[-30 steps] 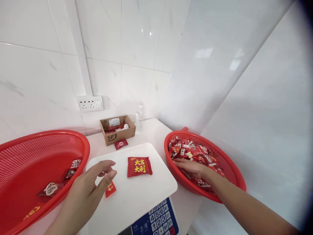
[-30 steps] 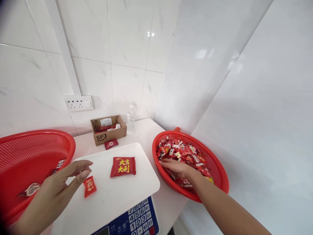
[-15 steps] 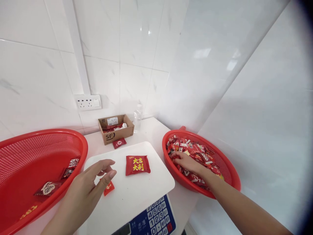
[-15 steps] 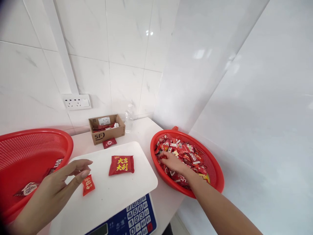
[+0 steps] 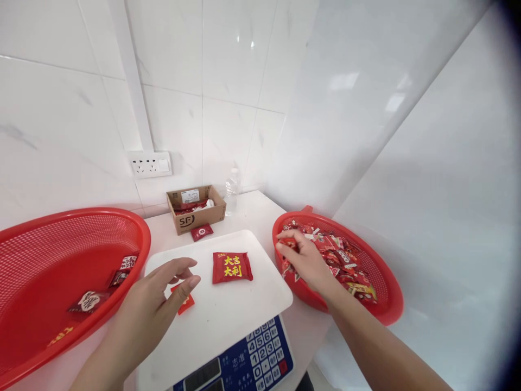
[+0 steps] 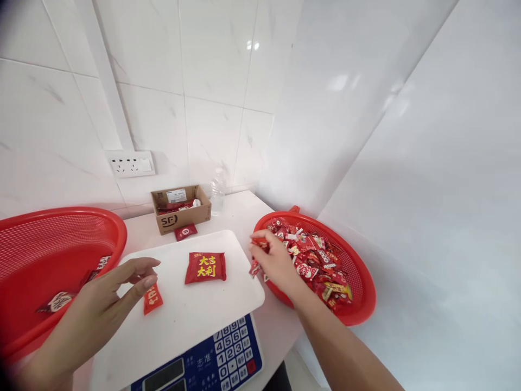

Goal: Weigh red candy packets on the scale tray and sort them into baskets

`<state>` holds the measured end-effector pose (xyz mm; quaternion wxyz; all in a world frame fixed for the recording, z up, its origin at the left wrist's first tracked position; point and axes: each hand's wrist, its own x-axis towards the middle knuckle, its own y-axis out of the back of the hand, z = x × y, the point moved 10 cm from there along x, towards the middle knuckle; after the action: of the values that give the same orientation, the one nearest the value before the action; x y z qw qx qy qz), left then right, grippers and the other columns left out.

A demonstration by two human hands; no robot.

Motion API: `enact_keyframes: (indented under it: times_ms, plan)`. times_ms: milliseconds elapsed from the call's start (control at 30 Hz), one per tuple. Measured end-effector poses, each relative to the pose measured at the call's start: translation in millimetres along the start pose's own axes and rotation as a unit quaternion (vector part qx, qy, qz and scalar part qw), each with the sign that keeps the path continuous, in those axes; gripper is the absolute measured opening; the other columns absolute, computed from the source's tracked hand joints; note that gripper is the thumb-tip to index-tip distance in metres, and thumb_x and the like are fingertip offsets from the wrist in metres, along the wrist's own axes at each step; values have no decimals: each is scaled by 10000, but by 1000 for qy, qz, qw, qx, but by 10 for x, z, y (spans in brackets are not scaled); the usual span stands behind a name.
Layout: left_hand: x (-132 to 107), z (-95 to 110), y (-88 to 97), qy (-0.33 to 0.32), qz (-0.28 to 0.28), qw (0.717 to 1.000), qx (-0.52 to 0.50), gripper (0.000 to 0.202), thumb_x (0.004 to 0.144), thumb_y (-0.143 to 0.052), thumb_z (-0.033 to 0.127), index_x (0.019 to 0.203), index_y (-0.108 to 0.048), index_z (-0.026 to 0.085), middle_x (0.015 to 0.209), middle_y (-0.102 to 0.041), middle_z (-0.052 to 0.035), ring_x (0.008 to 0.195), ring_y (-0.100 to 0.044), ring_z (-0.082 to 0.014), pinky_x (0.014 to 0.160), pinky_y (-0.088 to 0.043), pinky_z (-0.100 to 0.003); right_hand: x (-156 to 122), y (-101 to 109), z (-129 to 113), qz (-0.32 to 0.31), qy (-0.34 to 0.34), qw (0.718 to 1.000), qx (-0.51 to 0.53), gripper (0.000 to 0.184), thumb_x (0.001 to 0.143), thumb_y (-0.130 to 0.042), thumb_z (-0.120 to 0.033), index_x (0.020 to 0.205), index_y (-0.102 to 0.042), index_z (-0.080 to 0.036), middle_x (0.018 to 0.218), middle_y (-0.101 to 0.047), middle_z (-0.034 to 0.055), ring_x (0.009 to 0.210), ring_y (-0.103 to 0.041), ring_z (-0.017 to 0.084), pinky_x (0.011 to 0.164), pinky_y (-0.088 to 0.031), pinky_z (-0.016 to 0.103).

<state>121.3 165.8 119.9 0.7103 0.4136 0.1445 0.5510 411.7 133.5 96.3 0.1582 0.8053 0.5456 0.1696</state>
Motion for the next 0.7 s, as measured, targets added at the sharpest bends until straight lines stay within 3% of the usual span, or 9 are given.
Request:
enact_keyframes:
  times_ms: [133,200,267,367,500,600,700]
  plan:
    - [-9,2,17,5,-5,1000,3,409,857,-399,547,1025,-611,240,866,-687,-17,745,-637,-174,540,-483,-222,-237,-787,-228,-144,15,988,60,235,808,-539,-379,978,-499,-222,620,-546,-69,454,-586,124,422,-419,221]
    - [-15,16,32,2,-5,1000,3,405,859,-406,538,1035,-610,235,880,-691,-23,790,-638,-184,562,-489,-226,-317,-1052,-344,-180,49,981,50,204,822,-548,-338,988,-521,-224,757,-616,-29,564,-635,128,533,-481,250]
    - [-22,27,45,2,-4,1000,3,396,861,-415,529,1042,-607,235,914,-691,-29,829,-638,-191,565,-490,-226,-343,-1179,-439,-180,88,980,19,179,828,-555,-303,991,-546,-228,920,-642,12,730,-656,146,689,-502,297]
    - [-25,25,48,6,-9,1000,5,391,872,-409,522,1058,-601,237,950,-681,-35,855,-637,-195,560,-491,-229,-313,-1185,-481,-149,111,982,-27,178,842,-544,-319,997,-567,-234,986,-640,30,901,-621,189,778,-483,345]
    - [-21,27,-47,-14,-46,999,17,388,893,-384,510,1098,-590,252,1063,-655,-45,913,-629,-206,678,-520,-285,-272,-1060,-416,-120,99,988,-19,214,859,-514,-379,1022,-563,-250,854,-634,18,827,-618,195,631,-499,311]
    - [-63,98,-265,-79,-120,989,42,376,907,-385,472,1182,-558,284,1214,-591,-48,1101,-553,-234,873,-483,-378,-283,-980,-354,-113,92,989,-20,228,867,-500,-392,1033,-562,-249,754,-610,-1,683,-608,165,520,-472,263]
    - [-190,180,-558,-152,-218,962,66,413,881,-476,430,1279,-496,321,1366,-483,-30,1314,-344,-277,1037,-341,-469,-309,-931,-311,-110,86,989,-39,240,870,-496,-394,1045,-561,-244,724,-602,-4,615,-586,149,490,-455,250]
